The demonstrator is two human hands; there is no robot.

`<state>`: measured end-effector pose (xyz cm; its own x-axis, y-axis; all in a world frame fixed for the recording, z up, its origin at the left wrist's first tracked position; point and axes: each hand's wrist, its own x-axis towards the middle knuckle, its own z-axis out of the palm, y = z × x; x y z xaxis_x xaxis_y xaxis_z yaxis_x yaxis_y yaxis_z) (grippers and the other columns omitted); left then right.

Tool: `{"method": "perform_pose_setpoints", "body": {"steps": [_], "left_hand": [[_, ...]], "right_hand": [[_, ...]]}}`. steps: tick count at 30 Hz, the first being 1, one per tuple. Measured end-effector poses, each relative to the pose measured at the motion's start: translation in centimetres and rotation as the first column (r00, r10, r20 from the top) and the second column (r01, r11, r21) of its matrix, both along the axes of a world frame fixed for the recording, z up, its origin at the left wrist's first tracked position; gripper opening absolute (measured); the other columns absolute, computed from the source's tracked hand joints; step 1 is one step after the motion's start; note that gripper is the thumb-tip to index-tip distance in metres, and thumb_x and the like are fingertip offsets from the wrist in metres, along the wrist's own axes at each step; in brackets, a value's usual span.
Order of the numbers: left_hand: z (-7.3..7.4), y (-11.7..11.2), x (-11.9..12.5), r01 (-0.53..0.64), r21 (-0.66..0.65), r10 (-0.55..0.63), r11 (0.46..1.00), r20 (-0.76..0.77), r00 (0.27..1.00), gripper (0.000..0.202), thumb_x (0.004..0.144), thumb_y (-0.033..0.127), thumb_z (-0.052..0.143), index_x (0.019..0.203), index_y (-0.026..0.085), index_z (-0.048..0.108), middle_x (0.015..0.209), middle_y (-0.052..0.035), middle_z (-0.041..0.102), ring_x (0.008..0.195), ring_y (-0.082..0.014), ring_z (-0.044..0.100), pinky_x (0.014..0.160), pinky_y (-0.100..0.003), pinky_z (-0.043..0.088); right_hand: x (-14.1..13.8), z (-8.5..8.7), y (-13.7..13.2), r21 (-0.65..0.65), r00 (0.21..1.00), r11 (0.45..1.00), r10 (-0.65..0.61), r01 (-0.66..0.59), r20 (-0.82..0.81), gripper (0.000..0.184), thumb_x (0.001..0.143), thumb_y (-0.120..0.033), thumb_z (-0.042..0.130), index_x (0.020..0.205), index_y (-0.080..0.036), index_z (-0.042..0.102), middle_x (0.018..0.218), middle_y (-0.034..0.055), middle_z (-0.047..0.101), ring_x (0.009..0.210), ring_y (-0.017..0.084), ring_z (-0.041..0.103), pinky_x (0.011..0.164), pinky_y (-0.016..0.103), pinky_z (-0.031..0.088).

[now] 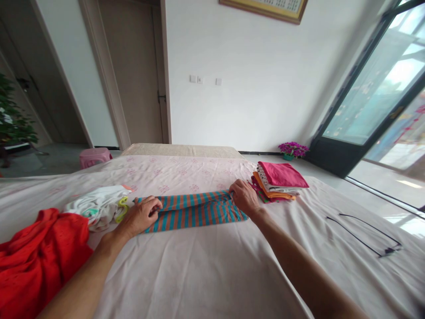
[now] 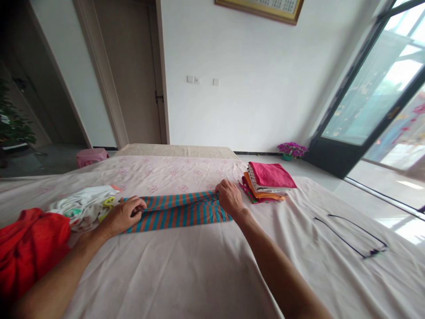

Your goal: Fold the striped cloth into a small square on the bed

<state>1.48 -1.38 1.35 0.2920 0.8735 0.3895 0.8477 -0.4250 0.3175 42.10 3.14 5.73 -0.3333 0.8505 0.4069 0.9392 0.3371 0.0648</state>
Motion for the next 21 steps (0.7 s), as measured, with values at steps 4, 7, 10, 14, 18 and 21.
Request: {"method": "perform_pose_setpoints", "body": {"steps": [4,7,10,14,18,21], "left_hand": [[0.0,0.0,0.1,0.066,-0.167,-0.066,0.984,0.004,0.998,0.01,0.081,0.022,0.051,0.081,0.023,0.061,0.075,0.0017,0.064,0.067,-0.0149,0.059,0.066,-0.027,0.042],[0.5,-0.1,0.4,-0.014,-0.175,0.014,0.984,-0.001,1.0,0.026,0.091,0.04,0.046,0.077,0.025,0.061,0.073,0.001,0.067,0.074,-0.0175,0.063,0.072,-0.028,0.043],[0.7,0.0,1.0,-0.089,-0.049,0.091,0.995,0.027,0.996,0.031,0.095,0.044,0.04,0.082,0.025,0.062,0.089,-0.0019,0.071,0.088,-0.0197,0.066,0.083,-0.031,0.045],[-0.9,0.4,1.8,-0.03,0.063,0.028,0.998,0.027,0.999,0.03,0.092,0.037,0.047,0.114,0.024,0.063,0.123,-0.0078,0.065,0.116,-0.0222,0.06,0.101,-0.035,0.043],[-3.6,0.8,1.6,-0.056,0.025,0.058,0.998,-0.109,0.992,0.049,0.094,0.042,0.046,0.139,0.023,0.052,0.148,-0.011,0.05,0.139,-0.0276,0.042,0.115,-0.046,0.031],[-4.6,0.9,1.0,-0.102,-0.006,0.099,0.995,-0.209,0.973,0.057,0.095,0.051,0.042,0.145,0.024,0.047,0.152,-0.0121,0.045,0.142,-0.0306,0.037,0.117,-0.053,0.024]], "right_hand": [[0.4,-1.0,-0.8,-0.294,0.995,0.954,-0.035,0.062,0.098,0.025,0.075,-0.009,0.057,0.091,-0.022,0.071,0.096,0.0065,0.068,0.094,0.021,0.061,0.076,0.028,0.038],[0.0,-0.7,-1.1,-0.275,0.994,0.955,-0.104,0.107,0.028,0.026,0.079,-0.009,0.052,0.091,-0.021,0.071,0.097,0.0072,0.069,0.097,0.022,0.062,0.078,0.028,0.04],[-1.8,0.3,-1.0,-0.214,0.989,0.974,-0.102,0.078,-0.103,0.031,0.087,-0.01,0.045,0.102,-0.021,0.07,0.106,0.0076,0.068,0.103,0.021,0.061,0.083,0.027,0.041],[-5.9,-0.3,-0.9,-0.217,0.979,0.97,0.068,-0.109,-0.19,0.04,0.097,-0.02,0.039,0.133,-0.021,0.056,0.134,0.0096,0.059,0.12,0.021,0.054,0.099,0.031,0.04],[-9.0,-3.6,-0.6,-0.251,0.963,0.932,0.239,-0.263,-0.123,0.05,0.103,-0.037,0.033,0.149,-0.02,0.039,0.153,0.0127,0.041,0.141,0.026,0.036,0.113,0.041,0.031],[-9.3,-5.8,-0.1,-0.302,0.957,0.909,0.288,-0.288,-0.045,0.052,0.104,-0.043,0.029,0.152,-0.024,0.036,0.158,0.0097,0.034,0.147,0.026,0.026,0.118,0.045,0.023]]}}
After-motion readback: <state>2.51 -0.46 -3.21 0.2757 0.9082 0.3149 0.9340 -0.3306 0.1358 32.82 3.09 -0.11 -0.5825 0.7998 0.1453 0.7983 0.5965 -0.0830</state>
